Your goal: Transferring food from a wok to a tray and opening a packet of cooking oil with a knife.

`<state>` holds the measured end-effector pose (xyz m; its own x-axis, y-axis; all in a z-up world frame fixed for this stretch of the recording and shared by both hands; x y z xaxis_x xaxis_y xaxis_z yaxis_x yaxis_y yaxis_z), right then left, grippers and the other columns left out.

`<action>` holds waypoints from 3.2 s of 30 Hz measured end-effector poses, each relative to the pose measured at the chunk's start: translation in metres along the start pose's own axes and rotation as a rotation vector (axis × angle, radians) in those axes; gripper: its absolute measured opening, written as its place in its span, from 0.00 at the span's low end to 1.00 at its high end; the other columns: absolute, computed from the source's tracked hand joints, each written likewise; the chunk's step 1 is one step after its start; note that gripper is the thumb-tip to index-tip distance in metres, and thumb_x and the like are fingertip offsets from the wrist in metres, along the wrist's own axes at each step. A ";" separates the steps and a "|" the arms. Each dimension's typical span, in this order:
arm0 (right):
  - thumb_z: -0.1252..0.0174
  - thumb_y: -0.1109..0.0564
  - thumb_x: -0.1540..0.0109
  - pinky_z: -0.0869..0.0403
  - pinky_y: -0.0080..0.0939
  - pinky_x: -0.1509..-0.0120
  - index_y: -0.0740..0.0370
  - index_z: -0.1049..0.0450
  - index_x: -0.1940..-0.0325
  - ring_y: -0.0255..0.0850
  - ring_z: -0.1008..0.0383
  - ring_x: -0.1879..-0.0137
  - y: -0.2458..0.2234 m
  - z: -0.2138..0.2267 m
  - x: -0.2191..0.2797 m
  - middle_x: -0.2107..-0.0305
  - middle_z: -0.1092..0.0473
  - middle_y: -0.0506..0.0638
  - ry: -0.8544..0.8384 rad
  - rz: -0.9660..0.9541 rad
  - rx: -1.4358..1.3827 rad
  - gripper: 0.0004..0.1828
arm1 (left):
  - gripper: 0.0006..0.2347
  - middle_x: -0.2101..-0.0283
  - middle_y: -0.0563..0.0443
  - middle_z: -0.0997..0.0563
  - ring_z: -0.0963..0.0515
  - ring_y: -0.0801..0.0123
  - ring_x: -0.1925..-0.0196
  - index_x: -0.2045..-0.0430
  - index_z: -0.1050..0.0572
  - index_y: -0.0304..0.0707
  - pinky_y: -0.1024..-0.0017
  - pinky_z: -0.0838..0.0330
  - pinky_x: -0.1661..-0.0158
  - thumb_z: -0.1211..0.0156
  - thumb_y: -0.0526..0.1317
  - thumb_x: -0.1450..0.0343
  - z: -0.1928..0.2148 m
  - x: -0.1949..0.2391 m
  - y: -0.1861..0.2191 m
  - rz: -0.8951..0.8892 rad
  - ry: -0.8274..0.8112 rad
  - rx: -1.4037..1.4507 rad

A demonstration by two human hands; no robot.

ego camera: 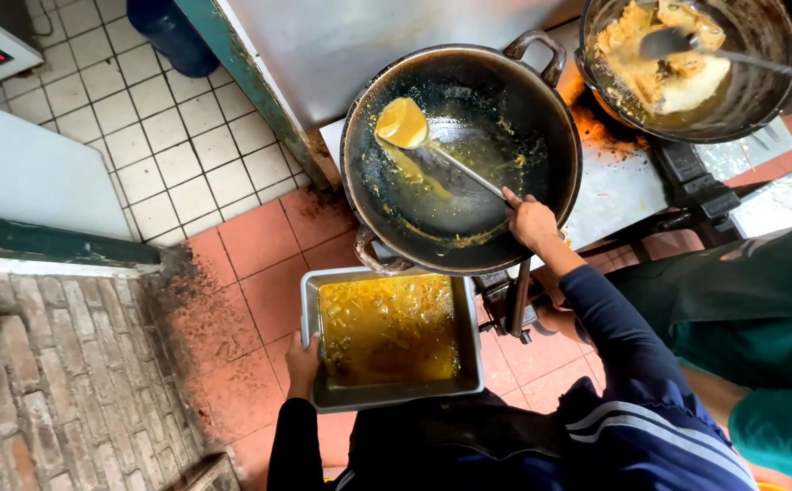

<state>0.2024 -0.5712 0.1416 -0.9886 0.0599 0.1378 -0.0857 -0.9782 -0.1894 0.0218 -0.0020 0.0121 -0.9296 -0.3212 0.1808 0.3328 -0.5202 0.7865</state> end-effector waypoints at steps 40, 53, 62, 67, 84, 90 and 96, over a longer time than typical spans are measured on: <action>0.41 0.48 0.38 0.25 0.52 0.55 0.41 0.27 0.34 0.53 0.22 0.61 -0.109 0.055 0.468 0.64 0.22 0.55 -0.311 -0.252 -0.198 0.26 | 0.11 0.68 0.35 0.18 0.18 0.38 0.63 0.66 0.33 0.35 0.52 0.26 0.63 0.37 0.42 0.28 -0.021 -0.016 -0.029 -0.010 -0.102 0.038; 0.52 0.37 0.29 0.41 0.43 0.70 0.66 0.19 0.47 0.39 0.43 0.74 -0.080 -0.001 0.474 0.80 0.40 0.48 -0.747 -0.851 -0.894 0.30 | 0.12 0.65 0.33 0.18 0.19 0.38 0.61 0.64 0.33 0.34 0.53 0.27 0.61 0.37 0.41 0.27 -0.015 -0.013 -0.016 0.020 -0.123 0.036; 0.56 0.30 0.35 0.24 0.55 0.47 0.46 0.20 0.49 0.55 0.20 0.52 -0.062 0.105 0.449 0.62 0.21 0.55 -0.609 -0.384 0.053 0.27 | 0.12 0.64 0.34 0.18 0.19 0.36 0.59 0.63 0.32 0.36 0.51 0.26 0.60 0.37 0.43 0.27 -0.022 -0.017 -0.031 0.003 -0.097 0.038; 0.49 0.30 0.36 0.23 0.51 0.54 0.43 0.19 0.51 0.52 0.20 0.61 -0.063 0.212 0.416 0.67 0.21 0.52 -0.266 -0.305 0.220 0.24 | 0.12 0.65 0.34 0.18 0.19 0.35 0.59 0.63 0.32 0.37 0.50 0.26 0.61 0.37 0.44 0.28 -0.028 -0.019 -0.032 0.013 -0.087 0.033; 0.39 0.43 0.37 0.21 0.46 0.54 0.46 0.14 0.62 0.44 0.16 0.57 -0.078 0.306 0.012 0.64 0.20 0.43 -0.613 0.149 1.055 0.11 | 0.13 0.65 0.29 0.20 0.21 0.32 0.59 0.62 0.31 0.33 0.49 0.27 0.61 0.38 0.44 0.27 -0.020 -0.002 -0.029 0.041 -0.055 0.014; 0.46 0.57 0.36 0.22 0.51 0.64 0.61 0.17 0.64 0.51 0.17 0.63 -0.057 0.259 -0.014 0.68 0.19 0.53 -0.504 0.152 0.857 0.12 | 0.13 0.65 0.31 0.19 0.18 0.39 0.60 0.57 0.28 0.35 0.52 0.26 0.61 0.37 0.42 0.29 -0.010 -0.002 -0.016 0.032 -0.040 0.003; 0.43 0.54 0.35 0.23 0.45 0.64 0.54 0.15 0.66 0.45 0.16 0.62 -0.049 0.260 0.015 0.68 0.18 0.49 -0.372 0.142 1.032 0.11 | 0.12 0.65 0.32 0.18 0.17 0.40 0.60 0.58 0.26 0.35 0.53 0.26 0.60 0.35 0.42 0.28 -0.016 -0.003 -0.023 0.006 -0.036 -0.030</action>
<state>0.2238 -0.5738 0.4058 -0.8677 0.0397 0.4955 0.3408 -0.6781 0.6512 0.0191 -0.0018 -0.0156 -0.9327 -0.2955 0.2069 0.3421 -0.5423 0.7674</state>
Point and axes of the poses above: each hand's wrist, its own x-axis away from the middle knuckle, its own z-axis out of the back of the hand, y = z × x, the point moved 1 cm from there along -x, towards the middle knuckle
